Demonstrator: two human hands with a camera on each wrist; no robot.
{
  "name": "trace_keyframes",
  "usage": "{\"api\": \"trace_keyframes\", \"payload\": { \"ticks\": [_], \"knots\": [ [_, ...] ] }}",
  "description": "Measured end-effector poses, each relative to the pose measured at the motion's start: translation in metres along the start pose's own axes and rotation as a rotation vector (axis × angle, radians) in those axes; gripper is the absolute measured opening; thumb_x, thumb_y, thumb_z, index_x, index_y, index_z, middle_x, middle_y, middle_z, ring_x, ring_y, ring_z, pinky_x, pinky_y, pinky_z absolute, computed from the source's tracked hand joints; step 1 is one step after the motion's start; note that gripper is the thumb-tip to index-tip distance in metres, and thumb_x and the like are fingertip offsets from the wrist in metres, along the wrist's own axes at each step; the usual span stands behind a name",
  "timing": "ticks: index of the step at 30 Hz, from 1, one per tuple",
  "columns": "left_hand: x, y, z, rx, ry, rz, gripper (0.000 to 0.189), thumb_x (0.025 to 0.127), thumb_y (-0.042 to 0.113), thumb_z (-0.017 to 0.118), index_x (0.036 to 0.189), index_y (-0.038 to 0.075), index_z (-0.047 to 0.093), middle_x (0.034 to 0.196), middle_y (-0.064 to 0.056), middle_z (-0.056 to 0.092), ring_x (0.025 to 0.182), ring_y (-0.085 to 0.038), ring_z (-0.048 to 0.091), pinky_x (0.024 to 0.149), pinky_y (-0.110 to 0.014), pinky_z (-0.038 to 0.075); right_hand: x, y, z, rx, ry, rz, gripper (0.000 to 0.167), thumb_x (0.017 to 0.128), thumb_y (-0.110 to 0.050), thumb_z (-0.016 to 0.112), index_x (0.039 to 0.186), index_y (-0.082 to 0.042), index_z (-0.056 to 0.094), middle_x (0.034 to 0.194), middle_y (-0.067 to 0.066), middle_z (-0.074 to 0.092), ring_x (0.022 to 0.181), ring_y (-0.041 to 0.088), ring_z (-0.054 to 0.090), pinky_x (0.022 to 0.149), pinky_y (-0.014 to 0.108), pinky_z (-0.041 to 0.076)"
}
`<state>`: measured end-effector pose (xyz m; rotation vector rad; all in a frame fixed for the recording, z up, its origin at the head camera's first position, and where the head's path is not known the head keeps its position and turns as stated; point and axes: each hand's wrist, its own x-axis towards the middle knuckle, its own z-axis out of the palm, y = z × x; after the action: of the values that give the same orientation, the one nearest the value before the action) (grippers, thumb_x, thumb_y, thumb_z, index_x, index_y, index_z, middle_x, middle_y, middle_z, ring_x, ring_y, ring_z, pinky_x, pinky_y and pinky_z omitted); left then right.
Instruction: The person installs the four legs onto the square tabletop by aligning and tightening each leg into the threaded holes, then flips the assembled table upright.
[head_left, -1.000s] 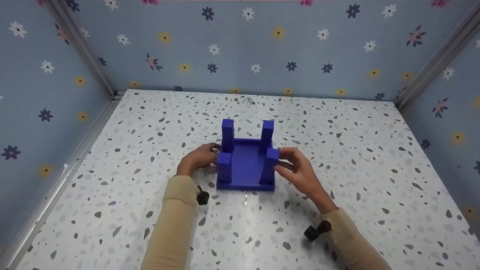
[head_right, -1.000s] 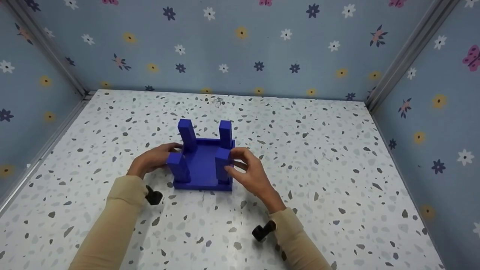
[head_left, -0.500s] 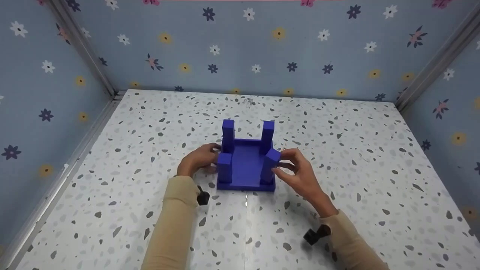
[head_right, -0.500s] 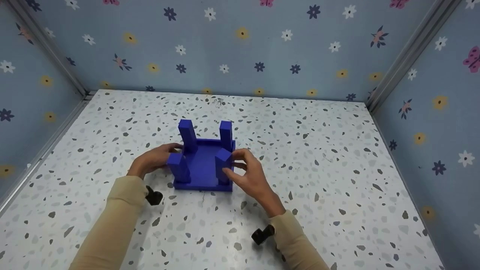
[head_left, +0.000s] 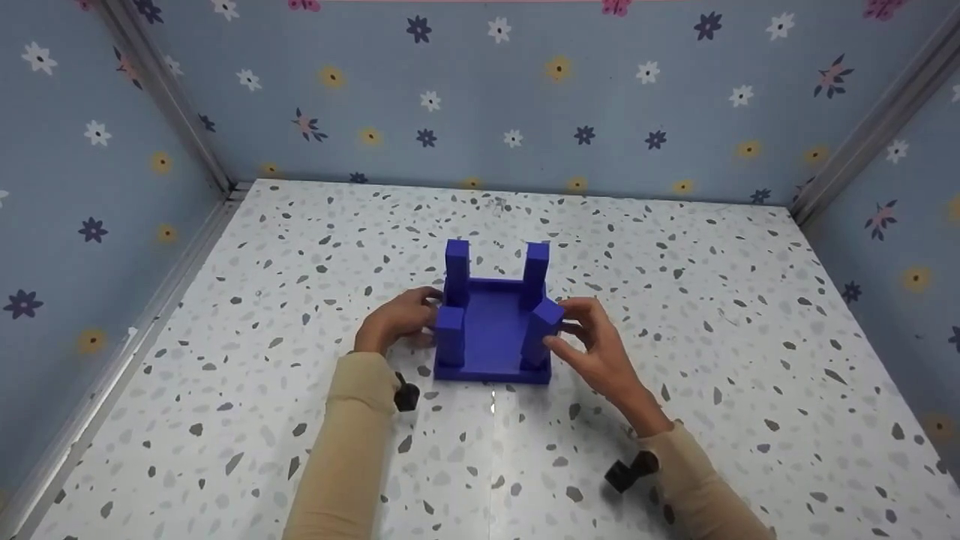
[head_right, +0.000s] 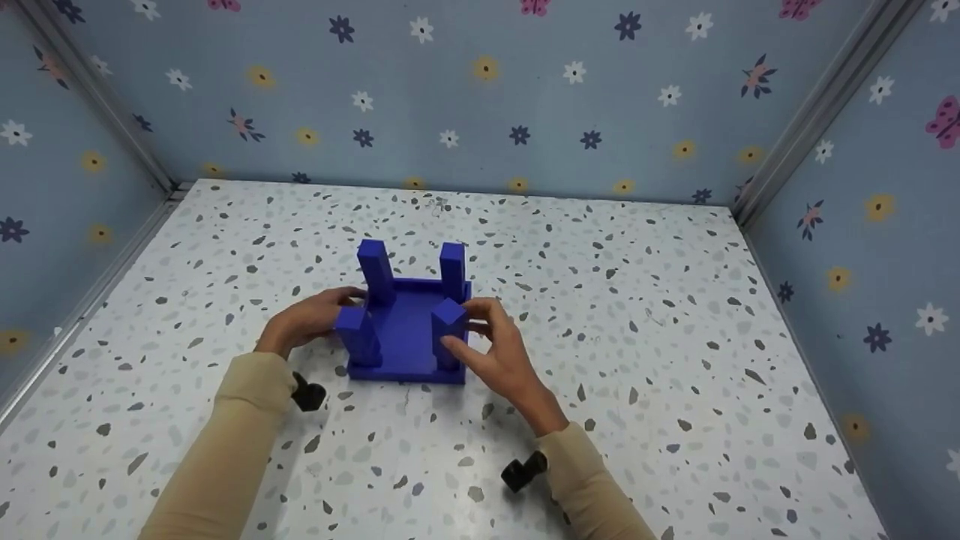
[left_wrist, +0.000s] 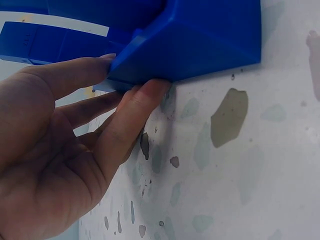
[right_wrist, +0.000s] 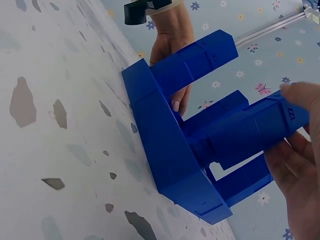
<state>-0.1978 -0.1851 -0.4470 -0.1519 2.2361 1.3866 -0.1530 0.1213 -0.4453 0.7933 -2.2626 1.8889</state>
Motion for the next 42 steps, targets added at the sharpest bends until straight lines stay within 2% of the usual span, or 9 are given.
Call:
{"api": "trace_keyframes", "payload": {
  "ticks": [6,14,19,27,33,42],
  "knots": [
    [-0.001,0.000,0.000,0.003,-0.001,-0.004,0.058,0.087,0.016,0.059,0.142,0.012,0.041,0.127,-0.012,0.056,0.112,-0.024,0.054,0.102,-0.039,0.041,0.002,0.000,-0.002,0.071,-0.027,0.045,0.034,0.099,-0.009,0.049,0.132,0.000,0.048,0.124,0.012,0.054,0.111,0.018,0.055,0.094,0.024,0.045],
    [0.003,-0.002,0.000,-0.039,-0.011,-0.001,0.057,0.088,0.014,0.058,0.142,0.010,0.040,0.126,-0.014,0.056,0.108,-0.025,0.059,0.096,-0.037,0.045,0.008,-0.002,-0.004,0.182,-0.056,0.092,0.037,0.099,-0.016,0.052,0.135,-0.006,0.051,0.128,0.013,0.057,0.122,0.022,0.052,0.099,0.026,0.043],
    [0.003,-0.003,0.000,0.010,0.004,0.012,0.058,0.087,0.015,0.057,0.143,0.010,0.041,0.127,-0.013,0.056,0.109,-0.025,0.057,0.101,-0.039,0.041,0.008,-0.002,-0.002,0.240,-0.062,0.112,0.037,0.097,-0.011,0.054,0.132,-0.002,0.052,0.126,0.015,0.057,0.116,0.023,0.055,0.095,0.027,0.046],
    [0.002,-0.002,-0.001,0.044,0.020,0.017,0.058,0.085,0.017,0.059,0.141,0.012,0.043,0.128,-0.012,0.055,0.112,-0.027,0.054,0.106,-0.042,0.036,0.009,-0.003,0.001,0.213,-0.030,0.123,0.037,0.093,-0.012,0.060,0.128,-0.003,0.054,0.122,0.012,0.058,0.108,0.021,0.057,0.090,0.026,0.048],
    [0.003,-0.002,-0.001,0.033,0.015,0.026,0.056,0.087,0.017,0.059,0.140,0.011,0.044,0.127,-0.012,0.056,0.110,-0.026,0.056,0.104,-0.040,0.038,0.009,-0.006,0.004,0.197,0.005,0.152,0.038,0.090,-0.016,0.066,0.125,-0.006,0.054,0.119,0.010,0.056,0.102,0.020,0.057,0.085,0.027,0.049],
    [-0.001,0.000,-0.001,0.004,0.005,0.006,0.054,0.089,0.017,0.058,0.140,0.011,0.043,0.128,-0.013,0.055,0.111,-0.026,0.055,0.103,-0.040,0.039,0.013,-0.006,0.011,0.125,0.082,0.130,0.035,0.085,-0.006,0.070,0.115,0.002,0.053,0.105,0.007,0.057,0.095,0.018,0.057,0.083,0.025,0.048]
  ]
}}
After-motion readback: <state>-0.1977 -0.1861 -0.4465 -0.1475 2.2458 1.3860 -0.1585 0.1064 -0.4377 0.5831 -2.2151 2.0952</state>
